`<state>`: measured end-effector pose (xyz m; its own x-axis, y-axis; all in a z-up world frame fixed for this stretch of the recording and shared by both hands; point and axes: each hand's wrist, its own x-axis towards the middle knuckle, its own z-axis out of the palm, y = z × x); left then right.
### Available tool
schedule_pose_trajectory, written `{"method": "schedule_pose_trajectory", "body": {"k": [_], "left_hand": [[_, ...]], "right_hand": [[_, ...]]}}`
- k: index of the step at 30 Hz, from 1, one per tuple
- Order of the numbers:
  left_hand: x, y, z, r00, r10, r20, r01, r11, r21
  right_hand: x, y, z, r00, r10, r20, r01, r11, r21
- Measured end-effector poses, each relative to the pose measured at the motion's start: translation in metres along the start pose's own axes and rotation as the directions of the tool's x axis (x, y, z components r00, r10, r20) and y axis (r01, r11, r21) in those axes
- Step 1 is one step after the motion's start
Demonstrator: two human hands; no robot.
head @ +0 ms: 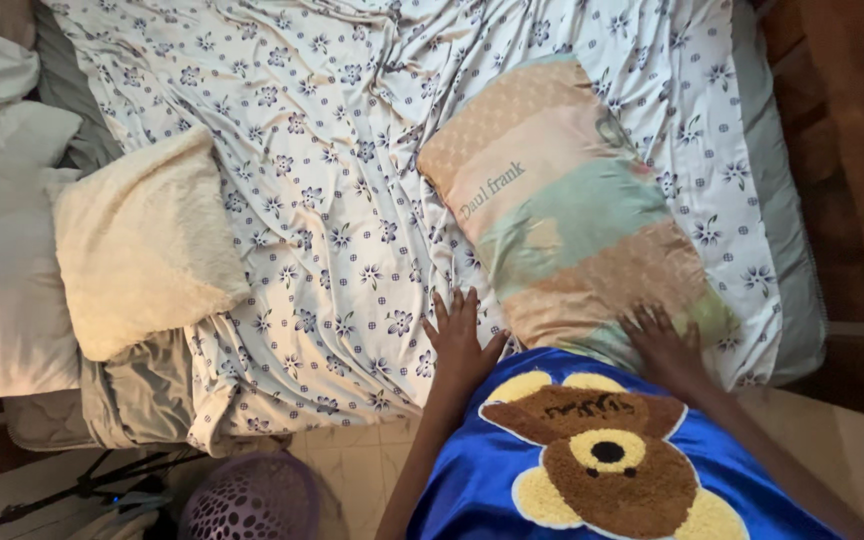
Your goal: The person folds a cow-patterned blanket and places it on a pile. They then fold a black garment and add it to the pile. Finally, they fold several pillows and stack them on top of the other items.
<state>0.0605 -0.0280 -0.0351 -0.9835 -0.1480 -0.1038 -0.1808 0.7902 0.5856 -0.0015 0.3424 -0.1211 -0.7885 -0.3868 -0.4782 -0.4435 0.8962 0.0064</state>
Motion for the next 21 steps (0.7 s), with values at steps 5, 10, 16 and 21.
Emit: {"method": "schedule_pose_trajectory", "body": {"k": [5,10,16,21], "left_hand": [[0.01,0.007,-0.004,0.993,0.08,-0.082,-0.077,0.996,0.035],[0.02,0.025,-0.034,0.992,0.121,-0.04,-0.119,0.991,0.058],[0.032,0.036,-0.06,0.99,0.119,0.075,-0.131,0.976,0.174],[0.068,0.028,-0.058,0.984,0.177,0.03,-0.179,0.951,0.25]], "right_hand": [[-0.006,-0.02,-0.016,0.997,0.082,0.013,-0.081,0.995,-0.064],[-0.011,-0.021,-0.049,0.947,0.081,-0.31,0.032,0.939,0.343],[-0.006,-0.016,-0.108,0.719,0.109,-0.686,0.323,0.822,0.47],[-0.022,-0.011,-0.16,0.608,0.028,-0.793,0.656,0.545,0.522]]}}
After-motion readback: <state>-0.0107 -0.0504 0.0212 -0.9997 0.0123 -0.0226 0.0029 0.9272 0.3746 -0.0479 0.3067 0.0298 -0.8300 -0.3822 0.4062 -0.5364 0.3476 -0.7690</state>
